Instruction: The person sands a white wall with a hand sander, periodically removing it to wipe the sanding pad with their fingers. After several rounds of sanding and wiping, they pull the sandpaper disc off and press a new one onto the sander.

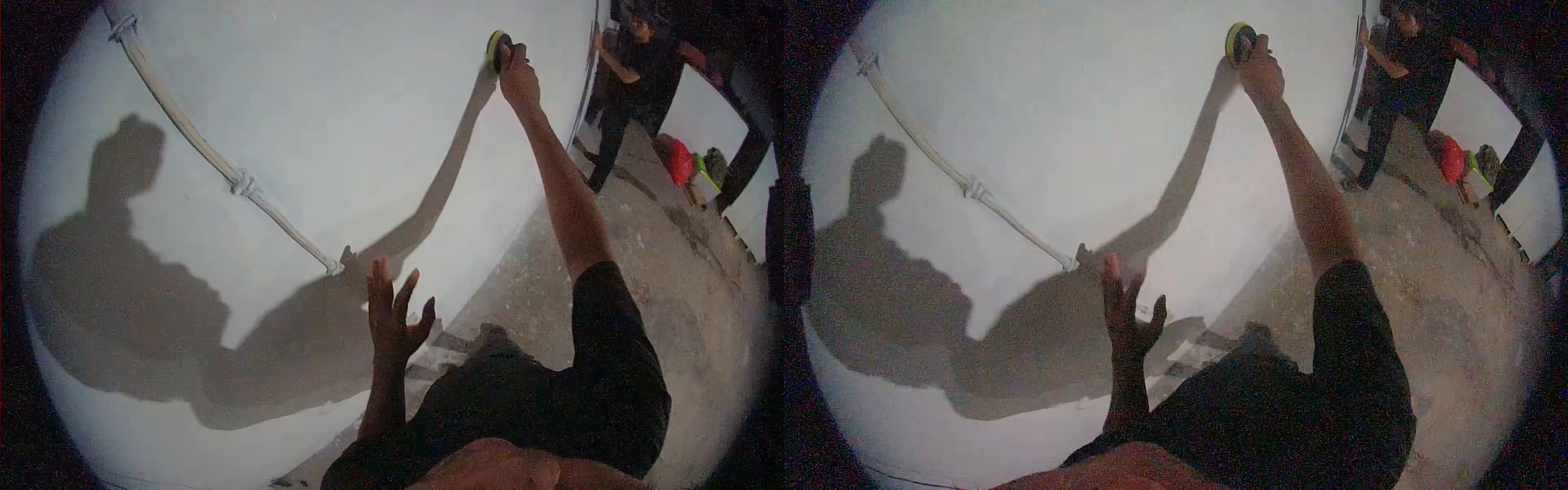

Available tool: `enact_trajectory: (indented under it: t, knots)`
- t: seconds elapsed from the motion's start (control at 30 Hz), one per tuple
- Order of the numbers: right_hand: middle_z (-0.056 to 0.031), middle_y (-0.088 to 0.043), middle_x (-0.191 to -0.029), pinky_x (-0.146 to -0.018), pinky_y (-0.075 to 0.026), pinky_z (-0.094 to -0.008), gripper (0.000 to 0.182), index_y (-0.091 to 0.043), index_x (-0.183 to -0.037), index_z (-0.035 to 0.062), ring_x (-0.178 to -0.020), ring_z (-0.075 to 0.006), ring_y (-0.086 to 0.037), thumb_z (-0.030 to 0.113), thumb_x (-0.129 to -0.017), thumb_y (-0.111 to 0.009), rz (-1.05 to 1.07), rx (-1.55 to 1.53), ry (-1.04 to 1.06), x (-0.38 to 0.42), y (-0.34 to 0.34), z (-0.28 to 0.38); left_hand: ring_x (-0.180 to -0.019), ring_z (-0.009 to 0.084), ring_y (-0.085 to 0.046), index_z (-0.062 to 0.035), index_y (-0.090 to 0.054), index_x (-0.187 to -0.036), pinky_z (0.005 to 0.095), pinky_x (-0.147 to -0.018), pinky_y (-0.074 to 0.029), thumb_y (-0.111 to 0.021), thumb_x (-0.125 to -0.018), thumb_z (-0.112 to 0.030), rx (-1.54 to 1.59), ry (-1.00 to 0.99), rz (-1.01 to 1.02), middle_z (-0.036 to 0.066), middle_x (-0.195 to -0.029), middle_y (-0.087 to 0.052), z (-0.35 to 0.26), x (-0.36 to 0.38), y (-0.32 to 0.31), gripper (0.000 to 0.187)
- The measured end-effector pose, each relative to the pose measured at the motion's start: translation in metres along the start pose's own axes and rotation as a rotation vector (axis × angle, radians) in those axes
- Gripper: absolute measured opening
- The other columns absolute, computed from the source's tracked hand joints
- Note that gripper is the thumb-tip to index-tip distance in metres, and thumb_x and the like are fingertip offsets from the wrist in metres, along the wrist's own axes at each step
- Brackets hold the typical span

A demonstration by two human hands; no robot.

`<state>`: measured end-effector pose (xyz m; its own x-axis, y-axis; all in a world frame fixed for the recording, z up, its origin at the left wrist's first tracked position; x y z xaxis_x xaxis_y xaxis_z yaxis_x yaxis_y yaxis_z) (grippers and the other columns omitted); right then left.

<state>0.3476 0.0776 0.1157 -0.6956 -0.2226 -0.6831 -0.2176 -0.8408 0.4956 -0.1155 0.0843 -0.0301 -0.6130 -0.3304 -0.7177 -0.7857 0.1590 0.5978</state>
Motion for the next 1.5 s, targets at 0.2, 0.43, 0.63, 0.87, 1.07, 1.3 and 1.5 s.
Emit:
enact_trajectory:
  t: [0.2,0.43,0.63,0.87,1.07,1.3,1.5]
  knots:
    - [-0.0292,-0.067,-0.09,-0.076,-0.053,-0.0606,0.049,-0.036,-0.134,0.0035,-0.086,-0.0474,-0.068,0.044,-0.107,-0.029,0.059,0.064,0.023,0.034,0.002,0.023,-0.146,0.044,-0.03,-0.0184,-0.051,-0.141,0.0628,-0.114,-0.027,-0.076,-0.084,-0.023,0.064,0.06,0.013,0.026,-0.156,-0.031,0.003,0.006,-0.014,0.063]
    - [-0.0284,-0.067,-0.092,-0.075,-0.054,-0.0595,0.044,-0.04,-0.12,0.0041,-0.09,-0.0483,-0.067,0.046,-0.106,-0.034,0.05,0.028,0.071,0.008,-0.009,0.004,-0.146,0.0438,-0.03,-0.018,-0.047,-0.144,0.061,-0.114,-0.028,-0.076,-0.084,-0.022,0.058,0.008,0.044,0.025,-0.157,-0.031,0.008,-0.005,-0.023,0.067]
    - [-0.0295,-0.068,-0.087,-0.066,-0.056,-0.0585,0.043,-0.036,-0.12,0.0039,-0.08,-0.0492,-0.068,0.044,-0.106,-0.034,-0.069,0.021,0.017,-0.029,0.007,-0.007,-0.146,0.0423,-0.03,-0.0173,-0.044,-0.146,0.0605,-0.115,-0.028,-0.076,-0.084,-0.022,0.141,-0.015,0.026,0.024,-0.157,-0.031,0.007,-0.008,-0.044,0.07]
    - [-0.0314,-0.067,-0.085,-0.069,-0.056,-0.0592,0.042,-0.039,-0.119,0.0049,-0.08,-0.0485,-0.068,0.044,-0.106,-0.034,-0.082,0.089,0.078,-0.011,0.0,-0.01,-0.147,0.0422,-0.027,-0.0137,-0.042,-0.148,0.0587,-0.117,-0.025,-0.076,-0.083,-0.02,0.14,-0.008,0.083,0.025,-0.157,-0.03,0.015,-0.012,-0.054,0.073]
    - [-0.0284,-0.066,-0.08,-0.067,-0.054,-0.0593,0.037,-0.04,-0.108,0.0065,-0.078,-0.0494,-0.066,0.043,-0.106,-0.034,0.021,0.008,0.095,0.021,0.018,0.033,-0.147,0.0419,-0.027,-0.0153,-0.043,-0.147,0.0594,-0.116,-0.025,-0.075,-0.086,-0.024,0.106,0.006,0.067,0.026,-0.157,-0.029,0.017,-0.022,-0.065,0.07]
    - [-0.0281,-0.066,-0.087,-0.07,-0.053,-0.0604,0.04,-0.041,-0.112,0.007,-0.082,-0.0494,-0.066,0.044,-0.107,-0.029,-0.048,-0.012,-0.012,-0.009,0.002,0.013,-0.145,0.0456,-0.029,-0.0135,-0.044,-0.146,0.0598,-0.116,-0.027,-0.074,-0.086,-0.023,0.086,-0.069,0.103,0.028,-0.156,-0.03,0.017,-0.018,-0.064,0.067]
    - [-0.0244,-0.063,-0.096,-0.064,-0.058,-0.052,0.036,-0.042,-0.113,0.0038,-0.083,-0.0439,-0.068,0.038,-0.107,-0.037,-0.245,-0.028,0.23,0.015,-0.015,0.024,-0.145,0.0457,-0.03,-0.0145,-0.042,-0.147,0.0598,-0.116,-0.027,-0.075,-0.085,-0.022,0.085,-0.052,0.106,0.028,-0.156,-0.03,0.024,-0.017,-0.073,0.071]
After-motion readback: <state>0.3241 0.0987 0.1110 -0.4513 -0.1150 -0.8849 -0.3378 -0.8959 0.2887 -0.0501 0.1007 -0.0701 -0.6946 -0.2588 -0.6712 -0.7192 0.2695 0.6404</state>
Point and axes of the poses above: each hand's wrist, its own x-axis away from the middle knuckle, its own y-axis out of the back of the hand, z = x × y, the point moved 1 cm from there along -x, towards the middle knuckle
